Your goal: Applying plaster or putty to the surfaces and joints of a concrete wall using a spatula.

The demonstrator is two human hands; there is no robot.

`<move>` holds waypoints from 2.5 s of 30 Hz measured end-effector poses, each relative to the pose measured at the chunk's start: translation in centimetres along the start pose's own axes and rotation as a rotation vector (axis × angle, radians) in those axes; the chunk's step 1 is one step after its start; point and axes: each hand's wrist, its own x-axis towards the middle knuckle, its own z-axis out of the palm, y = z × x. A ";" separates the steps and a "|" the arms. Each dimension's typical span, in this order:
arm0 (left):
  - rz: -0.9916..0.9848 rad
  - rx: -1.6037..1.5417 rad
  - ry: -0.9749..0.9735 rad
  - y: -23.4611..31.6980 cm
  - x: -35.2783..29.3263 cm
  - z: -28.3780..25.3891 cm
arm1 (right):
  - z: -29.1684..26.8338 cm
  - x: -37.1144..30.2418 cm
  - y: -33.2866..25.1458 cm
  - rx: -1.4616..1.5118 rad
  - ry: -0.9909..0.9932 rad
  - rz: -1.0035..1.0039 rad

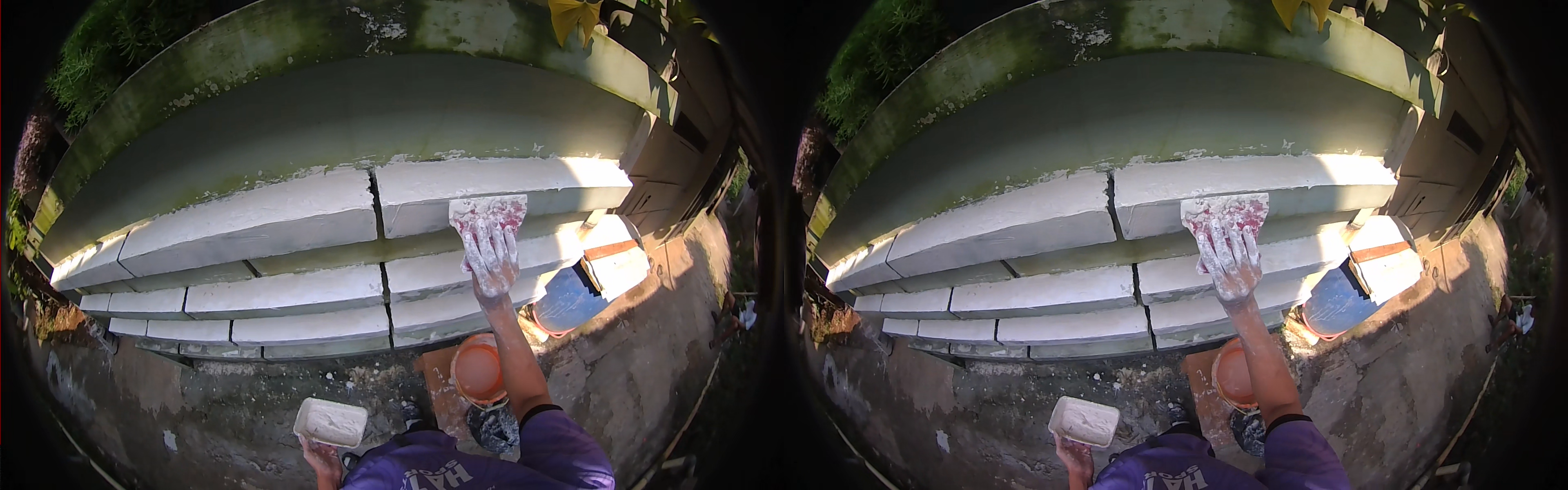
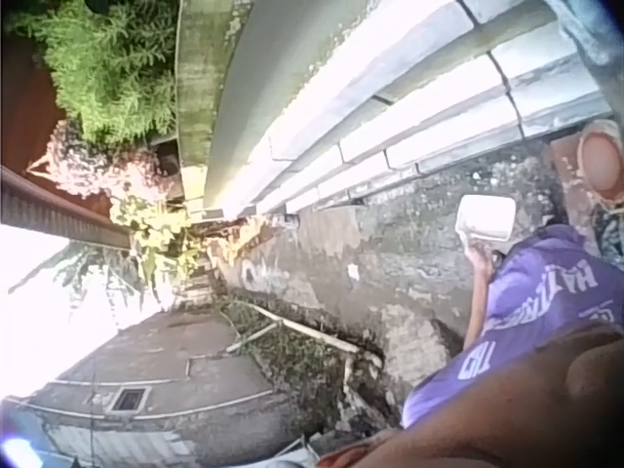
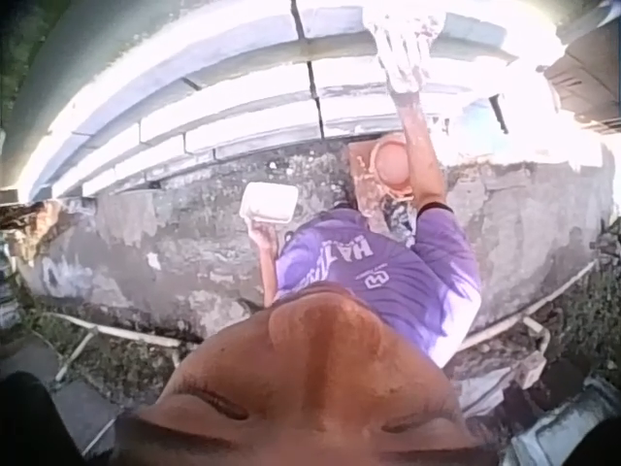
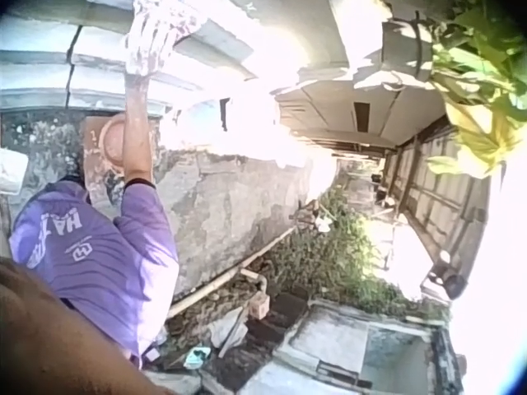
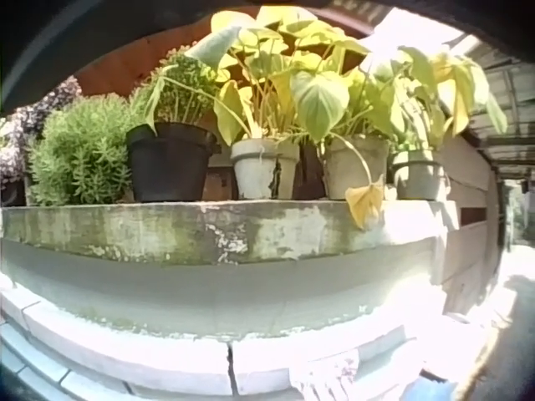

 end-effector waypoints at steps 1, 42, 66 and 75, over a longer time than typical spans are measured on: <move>0.007 -0.008 -0.041 0.0 0.0 0.1 | 0.5 -0.1 0.2 -0.012 -0.068 0.052; 0.166 -0.018 0.010 8.2 -1.1 3.9 | -8.7 -1.1 -31.5 0.994 -0.869 0.721; 0.155 -0.074 -0.158 12.2 -3.2 -2.4 | -11.8 2.1 -38.3 0.965 -1.296 0.469; 0.117 -0.098 -0.175 11.9 -3.9 -3.6 | -12.7 -0.4 -42.9 1.022 -1.105 0.570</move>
